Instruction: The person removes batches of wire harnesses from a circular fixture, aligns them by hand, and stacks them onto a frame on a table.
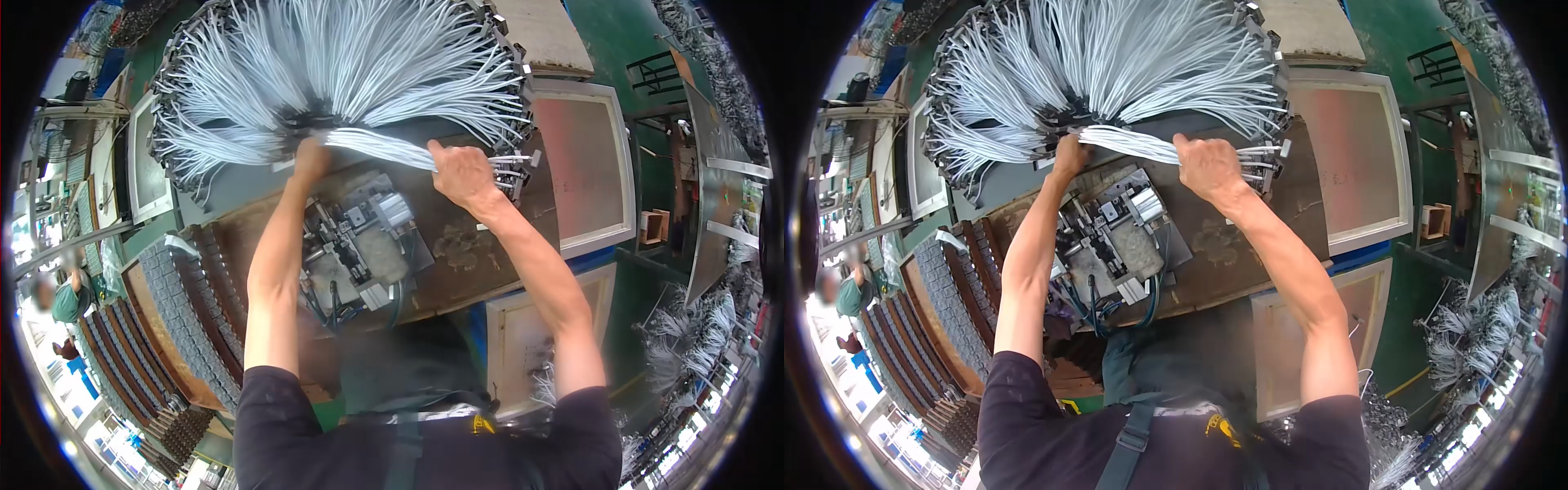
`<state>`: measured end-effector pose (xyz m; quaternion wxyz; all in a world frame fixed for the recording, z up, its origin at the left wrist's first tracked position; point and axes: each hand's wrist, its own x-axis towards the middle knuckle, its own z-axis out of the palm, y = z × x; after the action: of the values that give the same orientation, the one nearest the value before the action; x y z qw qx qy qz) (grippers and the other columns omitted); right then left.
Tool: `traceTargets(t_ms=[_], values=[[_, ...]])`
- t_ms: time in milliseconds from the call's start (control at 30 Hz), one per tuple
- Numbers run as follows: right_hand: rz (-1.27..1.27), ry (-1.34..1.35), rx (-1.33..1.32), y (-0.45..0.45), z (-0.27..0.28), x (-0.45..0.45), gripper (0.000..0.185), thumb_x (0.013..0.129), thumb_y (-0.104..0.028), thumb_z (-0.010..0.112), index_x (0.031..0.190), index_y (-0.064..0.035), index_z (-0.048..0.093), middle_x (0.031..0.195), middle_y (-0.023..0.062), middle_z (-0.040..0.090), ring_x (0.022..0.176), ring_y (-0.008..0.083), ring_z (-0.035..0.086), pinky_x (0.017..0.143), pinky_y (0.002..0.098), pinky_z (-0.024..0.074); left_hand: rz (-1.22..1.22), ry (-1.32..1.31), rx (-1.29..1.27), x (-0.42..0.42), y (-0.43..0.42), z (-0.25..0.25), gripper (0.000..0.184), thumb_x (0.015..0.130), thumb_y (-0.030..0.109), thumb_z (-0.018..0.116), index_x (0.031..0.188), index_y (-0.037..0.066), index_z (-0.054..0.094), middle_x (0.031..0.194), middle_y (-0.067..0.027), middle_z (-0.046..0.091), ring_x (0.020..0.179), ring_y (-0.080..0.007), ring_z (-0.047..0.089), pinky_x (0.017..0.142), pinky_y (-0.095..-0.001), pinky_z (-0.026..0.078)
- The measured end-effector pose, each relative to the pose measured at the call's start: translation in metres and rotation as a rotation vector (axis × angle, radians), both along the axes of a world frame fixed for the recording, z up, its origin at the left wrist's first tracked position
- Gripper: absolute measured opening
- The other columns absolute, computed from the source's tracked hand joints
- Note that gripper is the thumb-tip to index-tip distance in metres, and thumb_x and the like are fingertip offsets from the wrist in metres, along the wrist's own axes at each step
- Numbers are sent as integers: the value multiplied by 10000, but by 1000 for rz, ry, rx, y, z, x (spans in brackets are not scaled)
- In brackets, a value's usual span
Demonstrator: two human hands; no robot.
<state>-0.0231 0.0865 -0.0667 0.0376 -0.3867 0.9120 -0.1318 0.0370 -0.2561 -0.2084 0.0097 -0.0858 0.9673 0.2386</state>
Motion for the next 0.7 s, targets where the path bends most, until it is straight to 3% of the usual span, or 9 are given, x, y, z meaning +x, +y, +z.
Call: traceTargets(t_ms=[100, 167, 333, 400, 433, 533, 567, 667, 700], values=[[-41, 4, 112, 12, -55, -10, 116, 805, -69, 627, 916, -53, 598, 648, 174, 667, 617, 364, 692, 560, 468, 544, 75, -100, -9, -13, 28, 18, 242, 847, 63, 598, 1069, 52, 691, 1020, -215, 717, 949, -426, 684, 827, -509, 539], [-78, 77, 118, 30, -74, -32, 102, 814, -66, 606, 915, -63, 595, 649, 169, 673, 614, 354, 697, 553, 468, 543, 86, 246, 127, -16, 48, 51, 226, 871, 55, 571, 1044, 50, 717, 1023, -200, 725, 937, -417, 688, 818, -507, 537], [-47, 277, 173, 36, -88, -83, 170, 802, -82, 616, 972, -85, 600, 626, 108, 650, 580, 317, 678, 542, 447, 535, 110, 169, 389, 9, 94, 86, 204, 903, 46, 600, 1046, 38, 745, 1011, -192, 738, 924, -341, 723, 825, -409, 554], [-17, 290, 100, 40, -98, -89, 207, 805, -89, 615, 1012, -83, 602, 691, 110, 665, 663, 316, 682, 622, 447, 529, 179, 266, 531, 30, 117, 96, 157, 945, 4, 634, 1066, -8, 733, 962, -95, 765, 840, -125, 686, 768, -278, 533], [-27, 295, 99, 41, -97, -84, 207, 805, -89, 615, 1012, -83, 602, 691, 110, 665, 663, 316, 682, 622, 447, 529, 210, 298, 605, 43, 133, 104, 141, 961, 7, 632, 1058, -14, 731, 981, -62, 757, 871, -91, 661, 774, -253, 526], [-127, 364, 76, 39, -91, -57, 276, 800, -83, 604, 1076, -75, 600, 876, 132, 677, 880, 318, 654, 802, 456, 451, 252, 217, 827, 84, 186, 128, 131, 959, -3, 635, 1051, -12, 728, 1047, -74, 750, 931, -110, 673, 822, -249, 520], [-141, 440, -27, 40, -95, -52, 330, 788, -68, 606, 1118, -61, 602, 896, 145, 664, 894, 335, 624, 795, 474, 437, 274, 172, 934, 94, 205, 135, 124, 960, -4, 638, 1047, -13, 727, 1068, -77, 747, 953, -116, 676, 840, -246, 517], [-222, 309, -270, 50, -59, -15, 489, 743, -55, 627, 1231, -16, 628, 991, 200, 649, 962, 389, 606, 875, 535, 443, 155, 264, 830, 115, 245, 135, 129, 965, 9, 650, 1064, 2, 733, 1085, -95, 743, 987, -146, 686, 887, -283, 540], [-205, 422, -417, 63, -49, 7, 498, 777, -78, 606, 1272, -29, 623, 1020, 206, 650, 990, 378, 609, 908, 529, 453, 154, 274, 864, 121, 255, 130, 127, 965, 2, 648, 1060, -10, 732, 1084, -98, 742, 985, -151, 687, 892, -284, 543]])
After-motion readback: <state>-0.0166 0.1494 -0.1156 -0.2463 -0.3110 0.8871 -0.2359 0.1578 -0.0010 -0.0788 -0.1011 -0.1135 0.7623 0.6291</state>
